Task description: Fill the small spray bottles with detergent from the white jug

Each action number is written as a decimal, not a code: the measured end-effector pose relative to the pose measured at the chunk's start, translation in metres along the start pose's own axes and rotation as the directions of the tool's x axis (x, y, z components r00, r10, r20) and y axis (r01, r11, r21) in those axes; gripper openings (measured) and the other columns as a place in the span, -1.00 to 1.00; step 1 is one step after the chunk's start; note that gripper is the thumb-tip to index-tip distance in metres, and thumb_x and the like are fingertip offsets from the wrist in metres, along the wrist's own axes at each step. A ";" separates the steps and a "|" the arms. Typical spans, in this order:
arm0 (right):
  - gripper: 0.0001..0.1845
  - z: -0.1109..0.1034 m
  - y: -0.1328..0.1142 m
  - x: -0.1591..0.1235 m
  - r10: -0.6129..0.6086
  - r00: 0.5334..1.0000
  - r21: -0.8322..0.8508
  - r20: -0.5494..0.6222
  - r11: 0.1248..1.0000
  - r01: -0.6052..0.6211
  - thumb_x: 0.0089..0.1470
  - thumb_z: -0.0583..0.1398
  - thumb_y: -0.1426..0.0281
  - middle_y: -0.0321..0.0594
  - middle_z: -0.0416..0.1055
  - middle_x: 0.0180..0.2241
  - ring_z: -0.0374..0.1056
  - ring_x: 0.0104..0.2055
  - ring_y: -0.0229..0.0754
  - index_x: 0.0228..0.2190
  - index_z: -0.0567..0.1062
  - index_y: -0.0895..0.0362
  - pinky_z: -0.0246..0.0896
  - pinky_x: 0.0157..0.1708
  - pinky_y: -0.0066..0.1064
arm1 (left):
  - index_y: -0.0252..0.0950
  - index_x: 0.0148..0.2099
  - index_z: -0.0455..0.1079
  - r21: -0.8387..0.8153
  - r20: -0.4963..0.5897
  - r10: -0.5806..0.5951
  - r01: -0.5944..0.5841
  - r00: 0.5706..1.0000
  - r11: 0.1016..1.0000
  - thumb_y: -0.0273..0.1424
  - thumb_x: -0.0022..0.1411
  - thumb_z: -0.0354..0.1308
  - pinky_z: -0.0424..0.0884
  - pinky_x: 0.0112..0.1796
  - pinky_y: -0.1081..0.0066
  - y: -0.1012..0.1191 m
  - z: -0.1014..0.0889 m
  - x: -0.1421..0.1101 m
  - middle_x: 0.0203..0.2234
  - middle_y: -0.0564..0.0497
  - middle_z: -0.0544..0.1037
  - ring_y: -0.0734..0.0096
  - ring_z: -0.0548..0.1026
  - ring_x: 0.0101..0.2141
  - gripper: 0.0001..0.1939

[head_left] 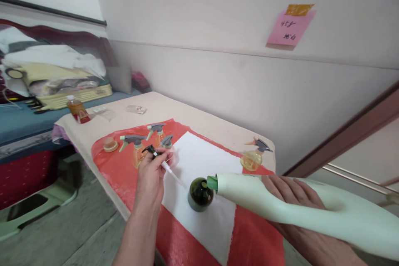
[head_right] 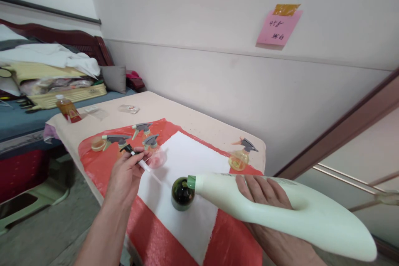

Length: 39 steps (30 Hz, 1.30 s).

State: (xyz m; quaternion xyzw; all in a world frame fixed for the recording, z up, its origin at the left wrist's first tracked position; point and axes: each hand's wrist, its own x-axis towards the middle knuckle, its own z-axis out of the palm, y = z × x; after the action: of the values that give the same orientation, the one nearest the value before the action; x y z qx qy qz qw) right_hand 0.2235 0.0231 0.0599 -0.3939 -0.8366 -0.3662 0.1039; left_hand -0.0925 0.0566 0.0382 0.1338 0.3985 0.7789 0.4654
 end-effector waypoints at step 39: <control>-0.56 0.022 0.002 -0.017 -0.011 1.000 -0.042 0.029 0.999 0.013 0.11 0.08 0.53 0.14 0.42 -0.02 0.31 0.00 0.20 0.05 0.37 0.32 0.26 0.01 0.11 | -0.33 -0.41 0.47 -0.017 0.019 0.007 -0.006 1.000 1.000 -0.49 -0.18 0.40 0.43 -0.34 0.49 -0.003 -0.003 0.002 -0.51 0.03 0.54 0.44 0.53 -0.40 -0.78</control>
State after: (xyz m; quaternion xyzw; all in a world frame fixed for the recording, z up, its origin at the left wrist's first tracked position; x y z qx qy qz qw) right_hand 0.2390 0.0292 0.0379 -0.3962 -0.8326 -0.3786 0.0812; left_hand -0.0937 0.0573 0.0340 0.1386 0.3871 0.7825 0.4676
